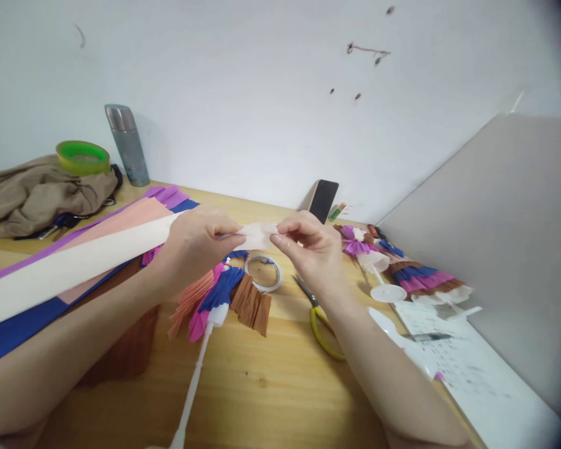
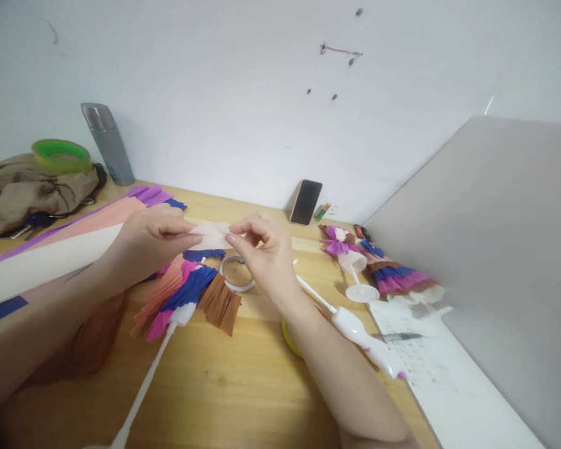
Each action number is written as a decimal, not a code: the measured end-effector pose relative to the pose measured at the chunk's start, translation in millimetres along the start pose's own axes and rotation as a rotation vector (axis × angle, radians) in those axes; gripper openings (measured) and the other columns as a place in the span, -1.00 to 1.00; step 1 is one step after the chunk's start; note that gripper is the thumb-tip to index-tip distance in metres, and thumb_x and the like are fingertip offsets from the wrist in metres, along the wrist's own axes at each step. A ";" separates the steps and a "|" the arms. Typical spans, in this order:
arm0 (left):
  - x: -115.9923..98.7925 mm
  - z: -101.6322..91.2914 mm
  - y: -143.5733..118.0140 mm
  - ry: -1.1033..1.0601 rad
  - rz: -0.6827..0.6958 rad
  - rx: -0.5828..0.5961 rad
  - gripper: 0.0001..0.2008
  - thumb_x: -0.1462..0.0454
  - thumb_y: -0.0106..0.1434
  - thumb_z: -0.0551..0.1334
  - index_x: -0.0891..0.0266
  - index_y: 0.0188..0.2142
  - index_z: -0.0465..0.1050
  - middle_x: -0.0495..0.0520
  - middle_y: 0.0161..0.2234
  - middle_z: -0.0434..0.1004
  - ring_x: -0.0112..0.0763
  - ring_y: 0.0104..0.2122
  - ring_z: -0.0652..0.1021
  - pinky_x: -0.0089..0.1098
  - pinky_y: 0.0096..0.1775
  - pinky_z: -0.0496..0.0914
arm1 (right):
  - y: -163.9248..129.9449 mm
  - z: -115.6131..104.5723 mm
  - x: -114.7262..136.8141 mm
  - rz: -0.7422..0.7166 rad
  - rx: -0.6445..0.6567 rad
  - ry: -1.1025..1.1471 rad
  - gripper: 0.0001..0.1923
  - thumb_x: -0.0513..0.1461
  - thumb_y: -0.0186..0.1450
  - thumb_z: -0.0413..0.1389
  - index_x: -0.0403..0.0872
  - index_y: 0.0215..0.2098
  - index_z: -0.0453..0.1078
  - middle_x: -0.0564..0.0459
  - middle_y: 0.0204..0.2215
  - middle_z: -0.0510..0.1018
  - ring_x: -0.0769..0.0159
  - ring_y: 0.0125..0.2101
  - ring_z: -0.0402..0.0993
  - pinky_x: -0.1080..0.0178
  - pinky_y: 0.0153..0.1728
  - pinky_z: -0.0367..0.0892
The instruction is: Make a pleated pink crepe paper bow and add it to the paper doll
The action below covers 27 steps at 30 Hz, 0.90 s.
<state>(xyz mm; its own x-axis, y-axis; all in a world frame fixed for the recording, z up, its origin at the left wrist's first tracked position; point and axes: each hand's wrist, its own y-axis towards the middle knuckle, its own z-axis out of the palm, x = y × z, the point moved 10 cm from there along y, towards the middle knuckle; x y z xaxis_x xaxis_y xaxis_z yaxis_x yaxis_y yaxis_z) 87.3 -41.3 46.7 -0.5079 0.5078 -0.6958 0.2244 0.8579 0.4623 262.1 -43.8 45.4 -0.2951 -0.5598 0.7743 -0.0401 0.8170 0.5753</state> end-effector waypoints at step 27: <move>38.8 20.0 -5.4 -0.287 -0.466 0.040 -0.70 0.36 0.08 0.20 0.33 -0.16 0.51 0.02 -0.45 0.63 -0.51 -0.72 0.44 -0.45 -0.60 0.34 | -14.4 27.9 -60.2 0.456 -0.091 0.413 -0.71 -0.07 0.04 0.27 -0.07 -0.42 0.34 0.15 -0.61 0.59 0.45 -0.72 0.43 0.40 -0.66 0.33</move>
<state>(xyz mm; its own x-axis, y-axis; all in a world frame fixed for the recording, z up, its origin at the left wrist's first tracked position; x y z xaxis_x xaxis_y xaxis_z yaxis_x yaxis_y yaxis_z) 83.0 -24.7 6.2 -0.3147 0.0701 -0.9466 0.0642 0.9966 0.0524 253.8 -18.0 -16.8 0.1309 -0.1792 0.9751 0.0902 0.9816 0.1683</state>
